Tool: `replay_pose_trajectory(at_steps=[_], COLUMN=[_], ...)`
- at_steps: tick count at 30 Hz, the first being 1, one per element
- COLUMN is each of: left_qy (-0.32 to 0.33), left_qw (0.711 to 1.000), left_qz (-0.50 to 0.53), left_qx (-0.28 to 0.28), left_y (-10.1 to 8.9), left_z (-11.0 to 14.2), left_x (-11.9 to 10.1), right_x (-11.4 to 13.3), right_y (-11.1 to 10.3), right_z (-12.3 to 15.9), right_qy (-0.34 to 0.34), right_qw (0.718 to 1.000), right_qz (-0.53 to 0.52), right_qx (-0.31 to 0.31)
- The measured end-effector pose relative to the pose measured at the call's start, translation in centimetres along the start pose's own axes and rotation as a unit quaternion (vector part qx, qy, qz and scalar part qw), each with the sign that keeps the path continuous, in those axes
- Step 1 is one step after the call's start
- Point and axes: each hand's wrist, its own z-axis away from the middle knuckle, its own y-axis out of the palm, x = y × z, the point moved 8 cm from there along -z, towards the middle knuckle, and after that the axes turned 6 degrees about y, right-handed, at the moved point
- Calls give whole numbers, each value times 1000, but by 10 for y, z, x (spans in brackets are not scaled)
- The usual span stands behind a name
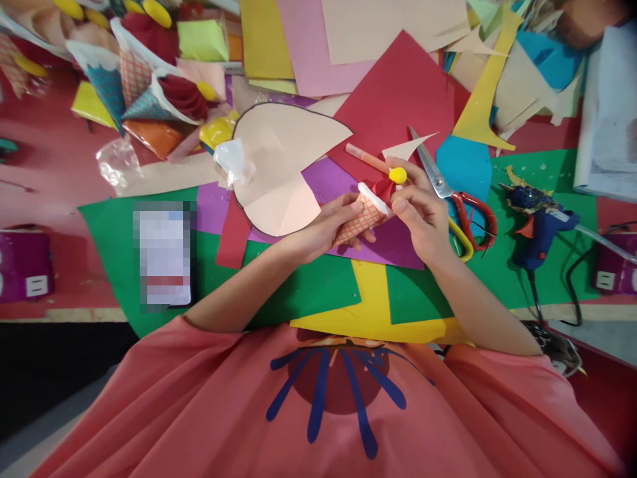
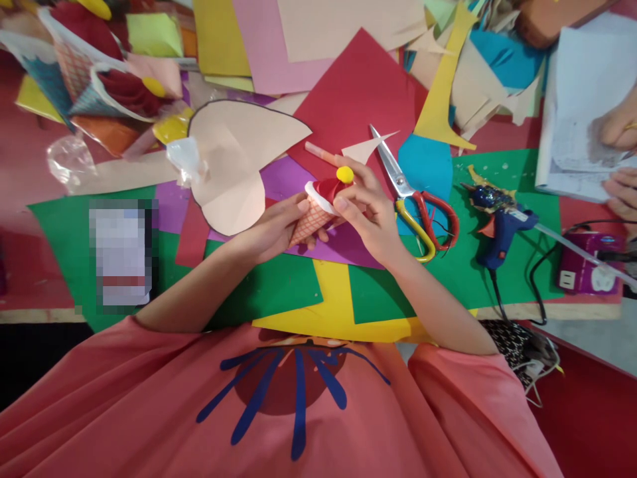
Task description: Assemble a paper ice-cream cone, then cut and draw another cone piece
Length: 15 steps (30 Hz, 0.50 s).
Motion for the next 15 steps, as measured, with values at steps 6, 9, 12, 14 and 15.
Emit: replay_pose_trajectory(at_steps=[6, 9, 12, 14, 15], left_qy=[-15, -15, -12, -15, -16], left_qw=[1000, 1000, 999, 998, 999], left_qz=[0, -12, -49, -54, -46], left_qx=[5, 3, -5, -13, -17], left_y=[2, 5, 4, 3, 2], left_z=[0, 0, 1, 2, 2], left_x=[2, 0, -2, -3, -2], right_x=[2, 3, 6, 5, 4], right_y=[0, 0, -2, -5, -7], right_z=[1, 1, 2, 3, 3], right_qy=[-5, -6, -26, -35, -34], right_qw=[1000, 1000, 999, 999, 998], right_qz=[3, 1, -3, -9, -20], right_qx=[-4, -10, -19, -38, -49])
